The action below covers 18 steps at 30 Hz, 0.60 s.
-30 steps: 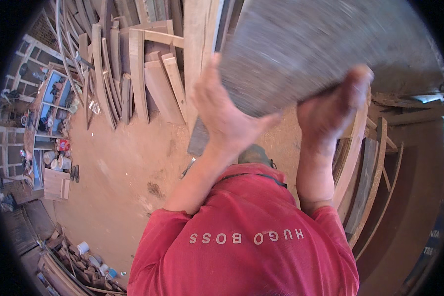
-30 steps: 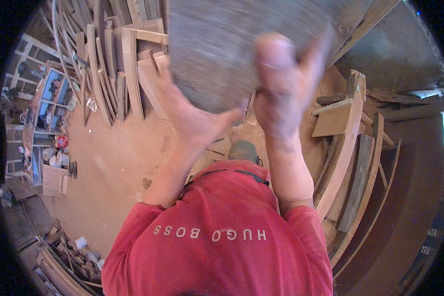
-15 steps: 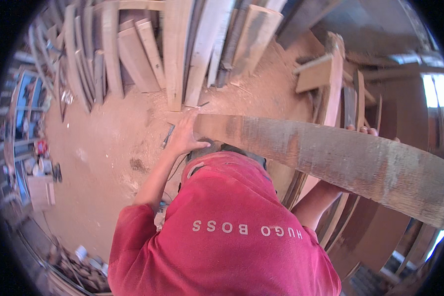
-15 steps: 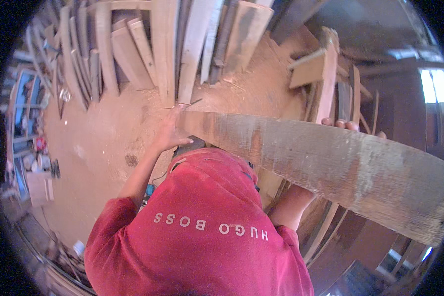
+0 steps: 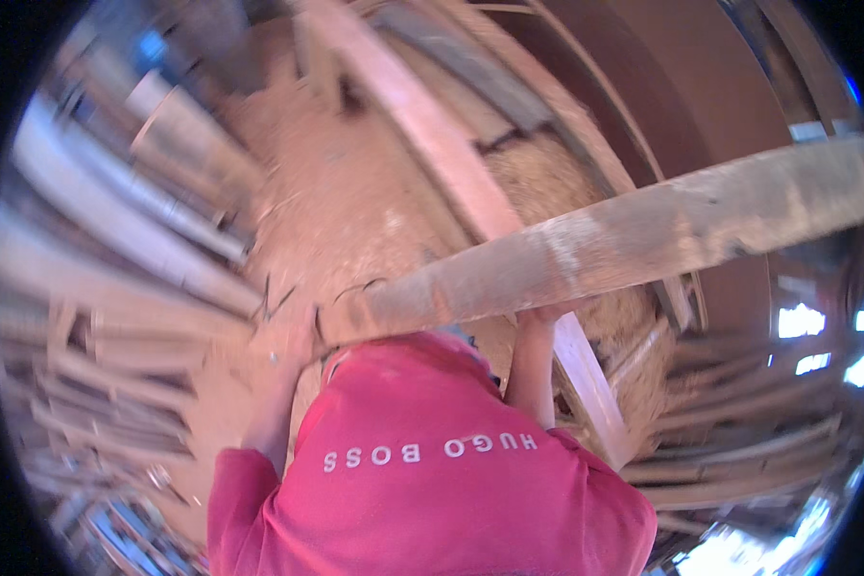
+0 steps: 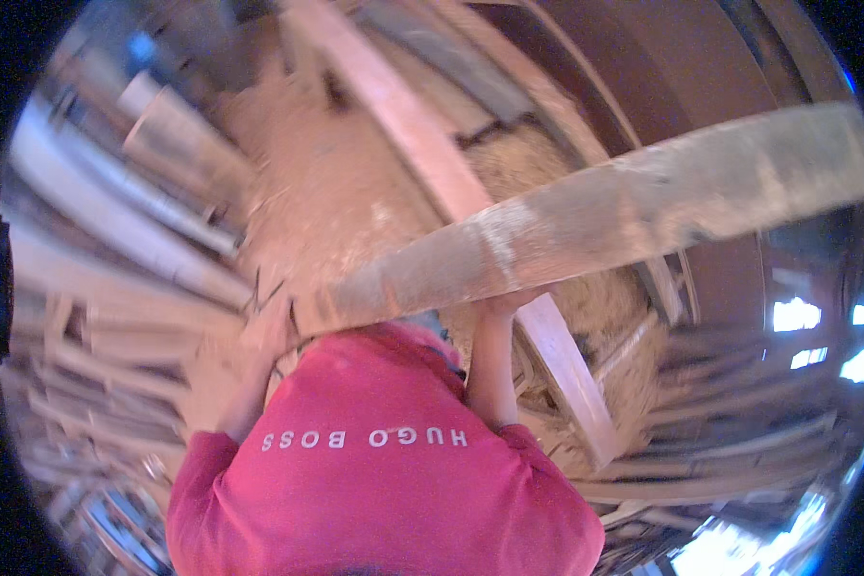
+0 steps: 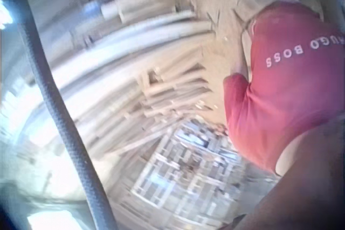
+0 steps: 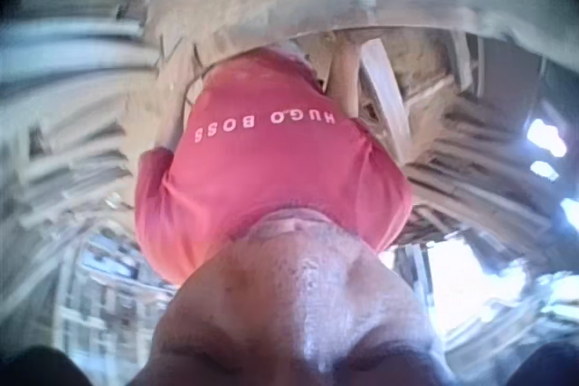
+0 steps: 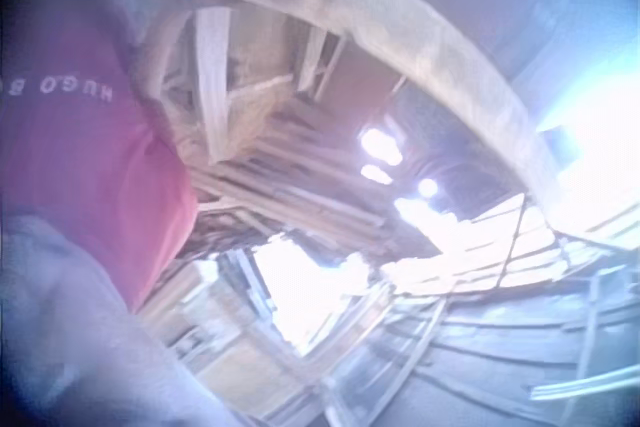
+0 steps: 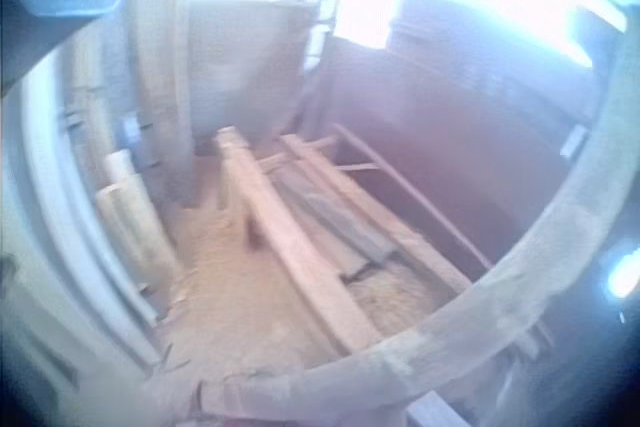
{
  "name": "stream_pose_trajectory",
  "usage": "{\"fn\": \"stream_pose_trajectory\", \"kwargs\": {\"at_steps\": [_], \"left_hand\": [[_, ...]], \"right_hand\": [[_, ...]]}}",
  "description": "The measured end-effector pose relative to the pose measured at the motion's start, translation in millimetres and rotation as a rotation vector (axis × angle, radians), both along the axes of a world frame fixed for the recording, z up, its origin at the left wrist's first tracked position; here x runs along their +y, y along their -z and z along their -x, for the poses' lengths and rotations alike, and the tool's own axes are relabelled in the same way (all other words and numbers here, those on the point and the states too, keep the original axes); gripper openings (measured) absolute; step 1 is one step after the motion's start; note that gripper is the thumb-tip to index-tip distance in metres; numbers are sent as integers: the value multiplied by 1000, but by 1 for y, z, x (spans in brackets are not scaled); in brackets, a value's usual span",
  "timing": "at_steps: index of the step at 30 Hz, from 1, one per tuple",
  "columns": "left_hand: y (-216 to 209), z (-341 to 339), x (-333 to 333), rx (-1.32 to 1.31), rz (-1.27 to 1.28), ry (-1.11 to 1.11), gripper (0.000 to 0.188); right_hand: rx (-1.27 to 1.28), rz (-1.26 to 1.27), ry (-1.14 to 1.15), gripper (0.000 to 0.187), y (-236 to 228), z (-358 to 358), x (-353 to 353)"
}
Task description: The person planes a wooden beam with an electric planer, moves large planks by hand, and measures several pieces of timber using a yellow tape measure.
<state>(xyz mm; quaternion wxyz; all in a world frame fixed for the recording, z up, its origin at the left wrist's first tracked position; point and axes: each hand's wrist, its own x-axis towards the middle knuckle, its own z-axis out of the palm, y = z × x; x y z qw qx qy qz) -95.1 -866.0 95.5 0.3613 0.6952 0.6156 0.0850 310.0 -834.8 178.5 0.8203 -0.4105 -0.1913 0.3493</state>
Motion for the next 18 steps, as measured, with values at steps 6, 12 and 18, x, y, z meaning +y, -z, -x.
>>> {"fn": "stream_pose_trajectory", "kwargs": {"at_steps": [6,12,18], "left_hand": [[23,-170,12,99,-73,312,66],[40,-218,41,92,-118,416,54],[41,-225,90,84,-190,565,42]], "right_hand": [[348,-21,195,84,-28,-176,-30],[353,-64,287,91,-6,-257,-59],[467,-244,367,85,43,-289,-118]]}}
